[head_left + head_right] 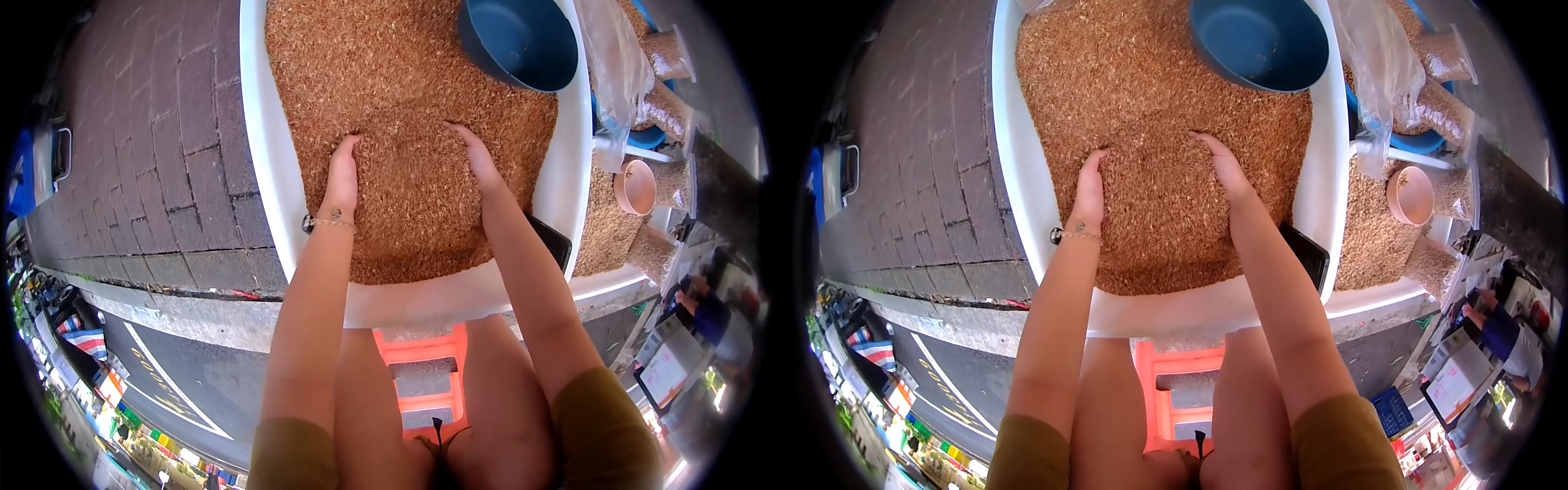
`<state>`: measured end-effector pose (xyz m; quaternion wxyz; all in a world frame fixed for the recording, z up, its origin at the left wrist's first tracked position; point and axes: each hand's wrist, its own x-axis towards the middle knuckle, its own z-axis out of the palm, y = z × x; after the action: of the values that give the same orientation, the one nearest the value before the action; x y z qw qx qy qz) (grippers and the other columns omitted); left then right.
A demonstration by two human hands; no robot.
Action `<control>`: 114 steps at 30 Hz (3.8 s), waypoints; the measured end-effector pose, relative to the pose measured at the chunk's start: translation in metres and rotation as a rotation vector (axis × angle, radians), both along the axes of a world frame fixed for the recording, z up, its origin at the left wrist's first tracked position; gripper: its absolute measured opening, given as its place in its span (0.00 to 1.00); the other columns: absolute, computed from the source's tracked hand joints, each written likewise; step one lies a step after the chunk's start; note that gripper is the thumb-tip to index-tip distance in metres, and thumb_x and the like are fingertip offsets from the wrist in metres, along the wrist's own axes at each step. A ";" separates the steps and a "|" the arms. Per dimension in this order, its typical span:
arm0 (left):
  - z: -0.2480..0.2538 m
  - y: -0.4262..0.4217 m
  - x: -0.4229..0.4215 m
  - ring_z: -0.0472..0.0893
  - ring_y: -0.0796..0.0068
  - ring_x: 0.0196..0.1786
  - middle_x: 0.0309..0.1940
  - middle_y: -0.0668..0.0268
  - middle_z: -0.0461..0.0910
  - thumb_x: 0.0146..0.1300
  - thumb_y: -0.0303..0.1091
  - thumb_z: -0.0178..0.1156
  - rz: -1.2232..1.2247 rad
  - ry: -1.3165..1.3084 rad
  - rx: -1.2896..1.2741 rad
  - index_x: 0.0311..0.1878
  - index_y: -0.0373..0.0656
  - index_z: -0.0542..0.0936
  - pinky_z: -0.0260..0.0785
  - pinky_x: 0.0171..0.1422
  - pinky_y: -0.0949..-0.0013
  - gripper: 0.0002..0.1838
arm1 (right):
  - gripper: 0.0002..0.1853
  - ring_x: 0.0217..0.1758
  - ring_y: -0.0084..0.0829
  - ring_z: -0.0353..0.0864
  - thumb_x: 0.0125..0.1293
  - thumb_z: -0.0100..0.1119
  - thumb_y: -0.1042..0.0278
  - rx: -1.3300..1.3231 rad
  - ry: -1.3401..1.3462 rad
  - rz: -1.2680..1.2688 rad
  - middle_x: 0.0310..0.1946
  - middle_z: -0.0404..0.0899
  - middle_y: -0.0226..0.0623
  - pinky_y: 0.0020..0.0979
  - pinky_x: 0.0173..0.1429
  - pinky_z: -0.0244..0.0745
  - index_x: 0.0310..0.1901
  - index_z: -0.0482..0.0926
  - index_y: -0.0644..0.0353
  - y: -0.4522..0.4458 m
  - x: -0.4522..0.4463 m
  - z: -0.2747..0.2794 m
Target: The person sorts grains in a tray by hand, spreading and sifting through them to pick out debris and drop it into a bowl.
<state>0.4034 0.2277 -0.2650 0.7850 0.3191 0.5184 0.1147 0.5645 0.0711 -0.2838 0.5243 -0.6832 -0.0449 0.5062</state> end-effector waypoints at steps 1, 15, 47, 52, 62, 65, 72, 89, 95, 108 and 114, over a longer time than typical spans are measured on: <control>-0.003 -0.002 -0.001 0.73 0.74 0.47 0.43 0.67 0.78 0.64 0.45 0.54 0.024 0.033 0.052 0.47 0.37 0.78 0.63 0.57 0.69 0.20 | 0.20 0.70 0.34 0.62 0.73 0.38 0.66 -0.006 0.077 -0.090 0.65 0.69 0.36 0.34 0.74 0.50 0.61 0.74 0.57 0.005 -0.003 0.016; 0.048 -0.074 0.012 0.60 0.58 0.71 0.68 0.48 0.61 0.72 0.39 0.45 0.195 0.375 0.422 0.72 0.31 0.56 0.48 0.74 0.64 0.30 | 0.38 0.79 0.41 0.39 0.70 0.45 0.50 -0.011 0.116 -0.580 0.76 0.42 0.48 0.39 0.77 0.36 0.74 0.47 0.61 0.013 -0.072 0.054; 0.042 -0.086 0.014 0.54 0.48 0.74 0.71 0.56 0.59 0.59 0.46 0.57 -0.718 0.246 1.537 0.67 0.46 0.69 0.45 0.75 0.45 0.32 | 0.15 0.49 0.41 0.73 0.56 0.64 0.62 -0.052 -1.315 0.231 0.39 0.82 0.33 0.42 0.57 0.64 0.46 0.83 0.50 0.038 -0.043 0.094; 0.037 -0.080 0.015 0.63 0.51 0.68 0.63 0.59 0.69 0.58 0.52 0.57 -0.775 0.252 1.499 0.66 0.53 0.71 0.48 0.70 0.49 0.32 | 0.10 0.30 0.34 0.80 0.56 0.64 0.70 0.269 -1.070 0.325 0.31 0.80 0.31 0.33 0.35 0.77 0.41 0.82 0.51 0.100 -0.049 0.070; 0.036 -0.080 0.014 0.65 0.57 0.66 0.61 0.60 0.70 0.59 0.54 0.56 -0.744 0.300 1.520 0.68 0.63 0.69 0.50 0.68 0.50 0.32 | 0.07 0.33 0.32 0.82 0.54 0.65 0.72 0.178 -1.130 0.396 0.30 0.81 0.27 0.34 0.37 0.79 0.36 0.81 0.49 0.118 -0.053 0.047; 0.038 -0.079 0.014 0.65 0.57 0.66 0.61 0.61 0.70 0.59 0.54 0.56 -0.748 0.303 1.506 0.69 0.63 0.69 0.50 0.68 0.51 0.32 | 0.06 0.33 0.32 0.82 0.54 0.65 0.72 0.181 -1.141 0.389 0.29 0.81 0.26 0.34 0.36 0.78 0.33 0.81 0.49 0.120 -0.054 0.046; 0.035 -0.081 0.014 0.67 0.59 0.65 0.58 0.64 0.74 0.59 0.54 0.55 -0.747 0.321 1.501 0.69 0.63 0.69 0.51 0.67 0.51 0.32 | 0.05 0.31 0.32 0.80 0.53 0.64 0.73 0.205 -1.208 0.387 0.27 0.79 0.26 0.34 0.34 0.77 0.30 0.79 0.50 0.121 -0.055 0.043; 0.035 -0.081 0.013 0.58 0.54 0.72 0.64 0.57 0.66 0.53 0.47 0.61 -0.690 0.256 1.450 0.60 0.48 0.75 0.47 0.73 0.46 0.30 | 0.04 0.36 0.16 0.76 0.60 0.64 0.74 0.670 -0.097 0.038 0.33 0.81 0.29 0.25 0.42 0.74 0.36 0.81 0.62 0.087 -0.050 0.112; 0.033 -0.079 0.020 0.55 0.54 0.74 0.67 0.59 0.64 0.54 0.46 0.61 -0.736 0.265 1.444 0.63 0.49 0.72 0.47 0.73 0.46 0.31 | 0.07 0.43 0.27 0.69 0.60 0.57 0.72 0.807 0.091 0.103 0.38 0.71 0.37 0.29 0.53 0.64 0.37 0.76 0.65 0.055 -0.049 0.159; 0.046 -0.079 0.013 0.53 0.56 0.75 0.69 0.62 0.61 0.58 0.49 0.58 -0.716 0.294 1.496 0.68 0.53 0.65 0.46 0.74 0.48 0.34 | 0.07 0.43 0.27 0.67 0.60 0.55 0.71 0.890 0.224 0.096 0.39 0.70 0.37 0.29 0.52 0.62 0.38 0.73 0.63 0.048 -0.052 0.160; 0.036 -0.082 0.012 0.56 0.55 0.74 0.69 0.61 0.62 0.58 0.44 0.58 -0.772 0.333 1.510 0.64 0.54 0.71 0.48 0.73 0.48 0.29 | 0.07 0.40 0.28 0.68 0.59 0.52 0.71 0.811 0.237 -0.016 0.35 0.70 0.36 0.29 0.50 0.62 0.38 0.74 0.63 0.043 -0.048 0.164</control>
<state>0.4151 0.1457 -0.2290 0.2605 0.9218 0.2671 0.1057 0.5164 0.1145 -0.1196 0.7561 -0.3591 -0.1746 0.5186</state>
